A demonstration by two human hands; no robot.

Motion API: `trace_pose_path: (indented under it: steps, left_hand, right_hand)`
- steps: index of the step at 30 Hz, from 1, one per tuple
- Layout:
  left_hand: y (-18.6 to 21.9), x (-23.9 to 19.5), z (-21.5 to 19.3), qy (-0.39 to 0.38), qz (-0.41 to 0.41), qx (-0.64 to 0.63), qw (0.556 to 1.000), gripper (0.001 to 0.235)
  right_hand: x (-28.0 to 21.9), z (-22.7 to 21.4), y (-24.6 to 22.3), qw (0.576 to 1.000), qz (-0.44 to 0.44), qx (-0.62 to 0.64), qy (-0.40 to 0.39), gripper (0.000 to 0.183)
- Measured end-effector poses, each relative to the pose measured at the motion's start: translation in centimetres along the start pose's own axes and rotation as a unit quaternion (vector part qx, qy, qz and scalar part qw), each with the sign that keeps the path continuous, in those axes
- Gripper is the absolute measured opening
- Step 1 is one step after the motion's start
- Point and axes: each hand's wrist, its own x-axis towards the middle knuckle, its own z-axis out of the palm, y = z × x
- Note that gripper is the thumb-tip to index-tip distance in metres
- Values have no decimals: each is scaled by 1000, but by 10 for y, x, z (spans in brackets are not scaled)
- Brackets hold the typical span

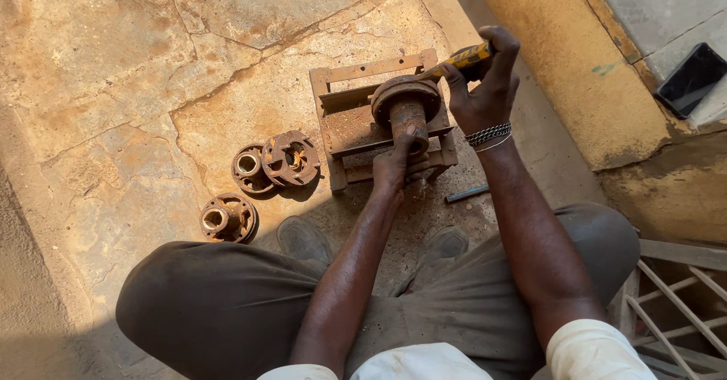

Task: The person sits on the ground and uses a yellow-handled scraper to remove rust and debris from a metal part clamped in a wooden jig. Several similar metal parts are visible nearby on the floor.

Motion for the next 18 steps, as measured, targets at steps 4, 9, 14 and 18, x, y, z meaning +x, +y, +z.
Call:
trace_pose_path:
  steps: [4, 9, 14, 18]
  left_hand:
    - [-1, 0, 0, 23, 7, 0, 1000, 81]
    - [6, 2, 1, 20, 8, 11, 1000, 82]
    - [3, -4, 0, 33, 11, 49, 998, 84]
    - [10, -7, 4, 33, 25, 84, 996, 85]
  right_hand:
    - [-7, 12, -8, 998, -36, -56, -21, 62]
    - [-7, 13, -7, 995, 42, -77, -43, 58]
    - [-11, 12, -7, 999, -31, 6, 37, 55]
    - [-3, 13, -10, 992, 40, -102, -61, 56]
